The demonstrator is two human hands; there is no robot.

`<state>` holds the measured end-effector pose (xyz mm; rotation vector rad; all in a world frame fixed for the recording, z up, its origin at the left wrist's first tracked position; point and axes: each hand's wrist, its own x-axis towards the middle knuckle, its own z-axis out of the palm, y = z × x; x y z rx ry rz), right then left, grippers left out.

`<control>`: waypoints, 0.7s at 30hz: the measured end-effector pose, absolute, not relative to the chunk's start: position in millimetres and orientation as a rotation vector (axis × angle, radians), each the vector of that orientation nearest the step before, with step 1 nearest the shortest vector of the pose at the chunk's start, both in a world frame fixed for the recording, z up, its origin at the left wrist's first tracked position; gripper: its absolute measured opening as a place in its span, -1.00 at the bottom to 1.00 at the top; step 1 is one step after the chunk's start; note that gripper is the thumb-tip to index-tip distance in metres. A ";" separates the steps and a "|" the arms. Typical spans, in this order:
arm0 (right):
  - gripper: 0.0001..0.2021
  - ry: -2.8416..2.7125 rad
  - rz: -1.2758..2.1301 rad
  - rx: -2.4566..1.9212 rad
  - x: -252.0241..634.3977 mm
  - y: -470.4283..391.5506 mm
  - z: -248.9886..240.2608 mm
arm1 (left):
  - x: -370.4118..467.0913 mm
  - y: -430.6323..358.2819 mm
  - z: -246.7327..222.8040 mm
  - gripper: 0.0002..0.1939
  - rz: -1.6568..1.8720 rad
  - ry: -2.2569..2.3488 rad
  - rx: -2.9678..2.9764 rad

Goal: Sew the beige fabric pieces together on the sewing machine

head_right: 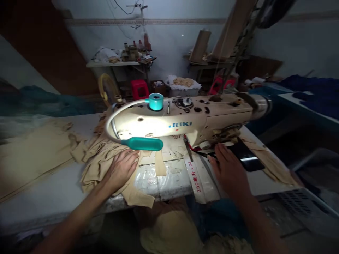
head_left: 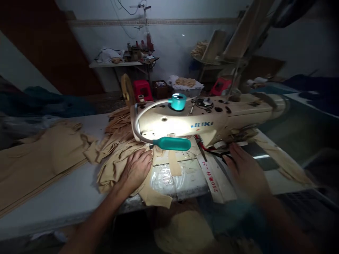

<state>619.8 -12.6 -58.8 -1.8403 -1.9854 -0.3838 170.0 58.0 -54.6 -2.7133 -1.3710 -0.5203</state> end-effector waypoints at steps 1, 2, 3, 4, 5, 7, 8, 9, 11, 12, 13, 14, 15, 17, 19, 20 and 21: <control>-0.41 -1.980 -0.397 -1.831 620.9 -12.1 -59.7 | 170.3 57.5 -53.8 -0.71 -0.504 -1.377 -2.718; -0.40 -1.963 -0.419 -1.812 621.0 -11.8 -60.2 | 170.5 56.9 -53.3 -0.72 -0.488 -1.379 -2.719; -0.39 -1.935 -0.445 -1.788 619.1 -12.1 -60.4 | 170.8 56.1 -53.0 -0.73 -0.471 -1.377 -2.711; -0.40 -1.895 -0.475 -1.770 614.7 -13.3 -60.1 | 171.2 54.7 -52.7 -0.74 -0.452 -1.368 -2.696; -0.43 -1.849 -0.499 -1.757 606.9 -15.5 -59.6 | 171.9 52.5 -52.2 -0.73 -0.427 -1.350 -2.676; -0.54 -1.788 -0.471 -1.722 580.0 -22.0 -58.2 | 174.2 45.2 -50.4 -0.69 -0.365 -1.292 -2.629; -0.61 -1.778 -0.403 -1.691 561.0 -25.4 -57.7 | 175.9 40.1 -49.0 -0.67 -0.334 -1.262 -2.609; -0.66 -1.832 -0.265 -1.614 539.2 -28.0 -57.2 | 177.7 34.4 -47.4 -0.66 -0.308 -1.245 -2.593; -0.69 -2.054 0.066 -1.379 491.4 -28.2 -55.9 | 180.6 22.9 -44.2 -0.70 -0.290 -1.279 -2.565; -0.68 -2.095 0.139 -1.291 468.2 -24.9 -54.9 | 181.2 18.0 -43.1 -0.73 -0.302 -1.340 -2.540; -0.63 -2.136 0.157 -1.219 447.4 -18.9 -53.7 | 180.6 14.2 -42.7 -0.74 -0.322 -1.423 -2.508; -0.58 -2.186 0.182 -1.199 430.1 -10.4 -52.6 | 178.8 12.0 -43.0 -0.71 -0.347 -1.513 -2.466; -0.54 -2.237 0.182 -1.185 417.1 0.3 -51.9 | 175.6 11.4 -44.2 -0.63 -0.373 -1.600 -2.419; -0.49 -2.349 0.158 -1.176 404.9 26.3 -53.1 | 165.5 15.7 -48.8 -0.45 -0.412 -1.731 -2.349; -0.49 -2.406 0.104 -1.179 407.8 55.9 -58.2 | 152.8 26.7 -55.2 -0.39 -0.426 -1.786 -2.352; -0.51 -2.402 0.075 -1.182 412.3 71.3 -61.5 | 146.2 34.5 -58.4 -0.40 -0.432 -1.790 -2.373; -0.54 -2.376 0.046 -1.185 417.4 86.9 -64.8 | 139.9 43.7 -61.1 -0.42 -0.438 -1.779 -2.402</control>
